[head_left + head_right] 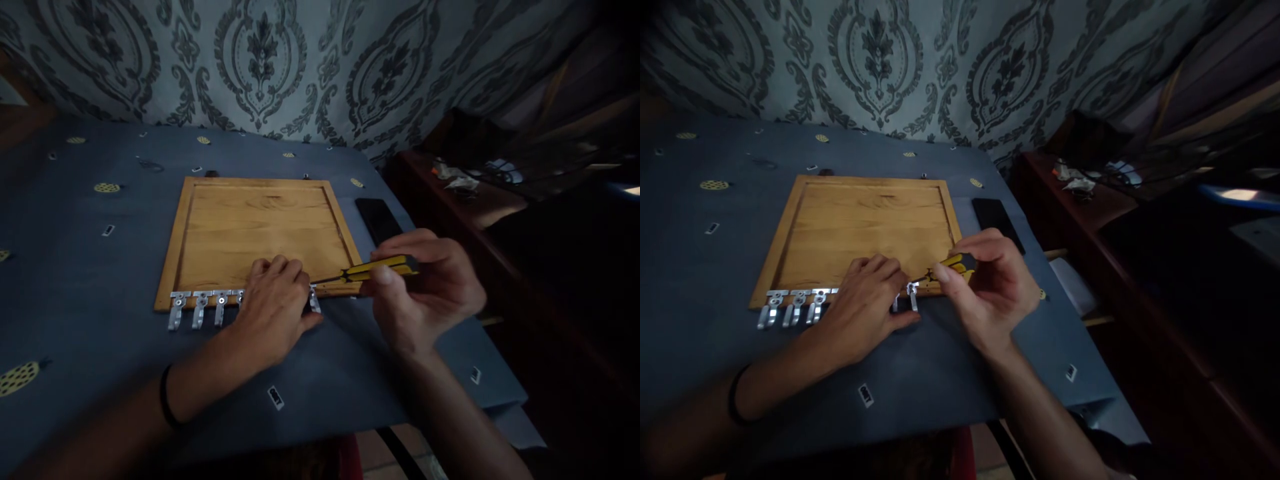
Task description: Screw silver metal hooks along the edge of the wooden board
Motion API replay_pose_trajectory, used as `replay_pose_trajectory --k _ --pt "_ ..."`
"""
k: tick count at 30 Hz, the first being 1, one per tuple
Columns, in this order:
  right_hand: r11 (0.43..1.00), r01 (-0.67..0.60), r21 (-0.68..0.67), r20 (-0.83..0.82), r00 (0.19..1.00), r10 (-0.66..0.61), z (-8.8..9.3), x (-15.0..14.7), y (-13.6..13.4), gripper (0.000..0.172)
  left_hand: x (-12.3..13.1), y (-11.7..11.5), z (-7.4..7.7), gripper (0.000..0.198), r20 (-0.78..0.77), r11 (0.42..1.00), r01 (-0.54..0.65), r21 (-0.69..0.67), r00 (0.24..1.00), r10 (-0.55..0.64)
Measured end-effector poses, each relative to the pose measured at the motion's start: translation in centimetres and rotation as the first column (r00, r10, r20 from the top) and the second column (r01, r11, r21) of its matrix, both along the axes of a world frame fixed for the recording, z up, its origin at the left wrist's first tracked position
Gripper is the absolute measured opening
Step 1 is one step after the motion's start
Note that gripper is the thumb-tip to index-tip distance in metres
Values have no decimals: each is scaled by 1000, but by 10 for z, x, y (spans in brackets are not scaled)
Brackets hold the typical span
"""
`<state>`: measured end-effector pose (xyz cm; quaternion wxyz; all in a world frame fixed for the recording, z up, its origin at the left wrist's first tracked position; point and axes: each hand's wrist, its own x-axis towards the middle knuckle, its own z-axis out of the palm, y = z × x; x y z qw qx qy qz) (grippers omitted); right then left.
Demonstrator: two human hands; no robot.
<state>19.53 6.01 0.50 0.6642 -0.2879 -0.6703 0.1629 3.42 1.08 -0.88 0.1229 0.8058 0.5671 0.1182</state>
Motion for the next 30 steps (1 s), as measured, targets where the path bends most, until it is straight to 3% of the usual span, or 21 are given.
replay_pose_trajectory --k 2,5,12,30 --pt "999 47 8 -64 997 -46 -1 -1 -1 20 0 0 -2 37 4 1000 2 24 1000 -2" --pt "1000 12 -21 -116 993 -14 -1 0 -1 18 1 -1 -5 37 0 999 -2 50 1000 2" --pt "995 -39 -96 3 999 40 -4 3 1 20 1 0 -5 37 -7 998 -2 59 1000 3" --pt "973 -104 -206 45 992 116 -1 3 -2 15 2 1 0 39 -21 1000 -4 3 1000 4"
